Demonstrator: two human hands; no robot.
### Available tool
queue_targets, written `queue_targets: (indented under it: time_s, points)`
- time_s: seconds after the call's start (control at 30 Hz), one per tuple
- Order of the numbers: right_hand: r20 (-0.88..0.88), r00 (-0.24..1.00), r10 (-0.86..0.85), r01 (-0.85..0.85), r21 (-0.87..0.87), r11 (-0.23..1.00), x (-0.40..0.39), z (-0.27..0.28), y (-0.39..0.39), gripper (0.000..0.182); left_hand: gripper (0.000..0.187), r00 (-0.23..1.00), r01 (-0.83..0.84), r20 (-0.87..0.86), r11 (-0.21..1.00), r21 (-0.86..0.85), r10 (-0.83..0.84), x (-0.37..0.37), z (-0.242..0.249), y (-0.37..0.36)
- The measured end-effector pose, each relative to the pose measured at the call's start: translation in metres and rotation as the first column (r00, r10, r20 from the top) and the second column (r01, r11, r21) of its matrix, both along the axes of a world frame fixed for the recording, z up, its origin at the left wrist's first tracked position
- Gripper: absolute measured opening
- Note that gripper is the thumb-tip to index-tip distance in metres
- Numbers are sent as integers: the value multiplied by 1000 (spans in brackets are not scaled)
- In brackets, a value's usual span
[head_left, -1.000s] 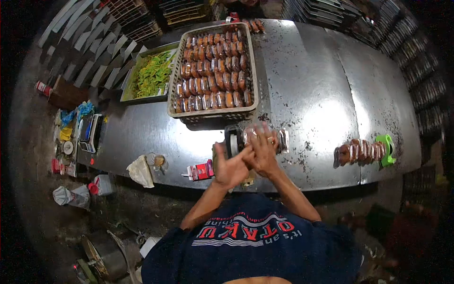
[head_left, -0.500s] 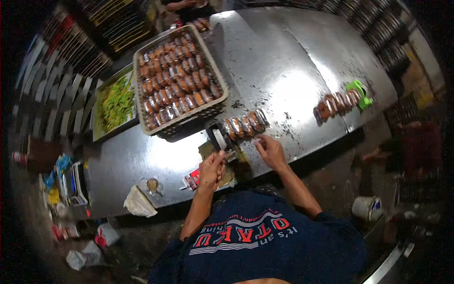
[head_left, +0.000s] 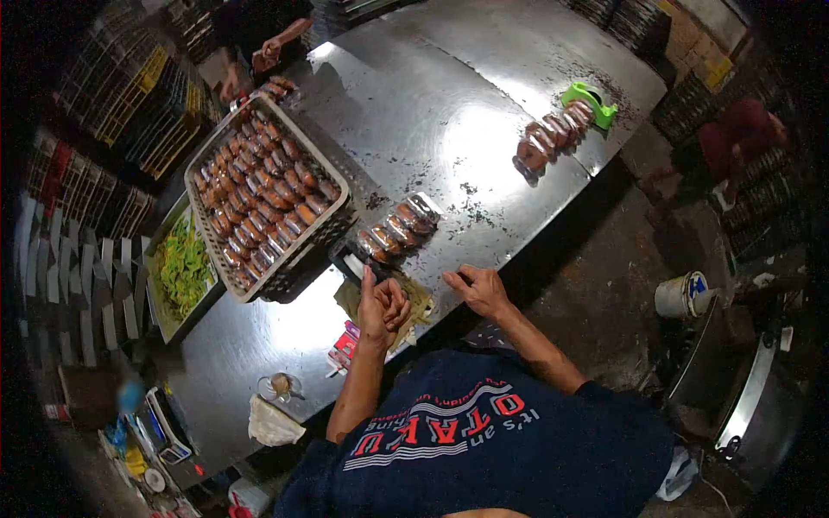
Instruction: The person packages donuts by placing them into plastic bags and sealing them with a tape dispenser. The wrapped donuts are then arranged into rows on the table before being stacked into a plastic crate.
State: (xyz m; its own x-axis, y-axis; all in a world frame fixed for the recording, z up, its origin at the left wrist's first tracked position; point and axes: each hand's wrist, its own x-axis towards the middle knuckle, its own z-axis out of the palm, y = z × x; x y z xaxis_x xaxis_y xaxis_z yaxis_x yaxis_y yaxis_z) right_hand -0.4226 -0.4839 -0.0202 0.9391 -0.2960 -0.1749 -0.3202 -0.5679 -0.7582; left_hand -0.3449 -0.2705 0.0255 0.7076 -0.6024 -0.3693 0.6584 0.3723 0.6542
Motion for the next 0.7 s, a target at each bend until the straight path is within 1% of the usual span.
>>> queue_targets:
  time_s: [0.13,0.17,0.27,0.3,0.4,0.43,0.47,0.5,0.53,0.57,0.6,0.63,0.67,0.7]
  points:
    - [34,996,81,-81,11,997,14,13,-13,59,74,1000,-31,5,999,39,31,-2,3,-17]
    - [61,993,106,-106,-4,994,17,7,-19,58,73,1000,-11,29,1000,16,10,-2,1,-21]
    - [117,985,127,-121,-52,991,22,28,-37,54,72,998,-68,4,992,110,68,-5,3,-46]
    - [148,980,131,-124,-57,991,24,25,-45,51,70,999,-49,22,992,112,47,-5,-1,-54]
    - [247,958,145,-134,-63,989,29,2,-73,40,66,997,-55,-47,994,94,60,-9,-7,-86]
    - [293,945,144,-132,-59,990,31,-8,-81,35,65,999,-15,-50,999,38,17,-8,-7,-95]
    - [341,929,142,-132,-54,990,32,-16,-91,31,64,999,-10,-36,996,84,13,-9,-5,-105]
    - [302,940,157,-142,-70,987,32,-19,-100,30,64,1000,-8,-20,991,131,11,-10,1,-116]
    - [311,937,159,-156,-35,987,32,-21,-108,30,63,1000,-7,-3,984,178,8,-10,4,-125]
    - [320,934,161,-169,-1,986,32,-24,-116,30,62,999,1,-49,983,184,9,-9,-1,-131]
    - [330,930,161,-182,34,983,34,-24,-122,31,61,998,-13,-57,983,184,24,-7,-5,-139]
    - [322,937,138,-163,52,985,35,-24,-128,27,61,997,-26,-65,982,185,39,-6,-9,-147]
    - [251,959,134,-162,95,982,36,-24,-134,27,60,996,-40,-73,982,185,54,-4,-12,-154]
    - [179,975,132,-157,135,978,38,-18,-140,28,59,999,-22,-42,986,168,30,-3,-5,-159]
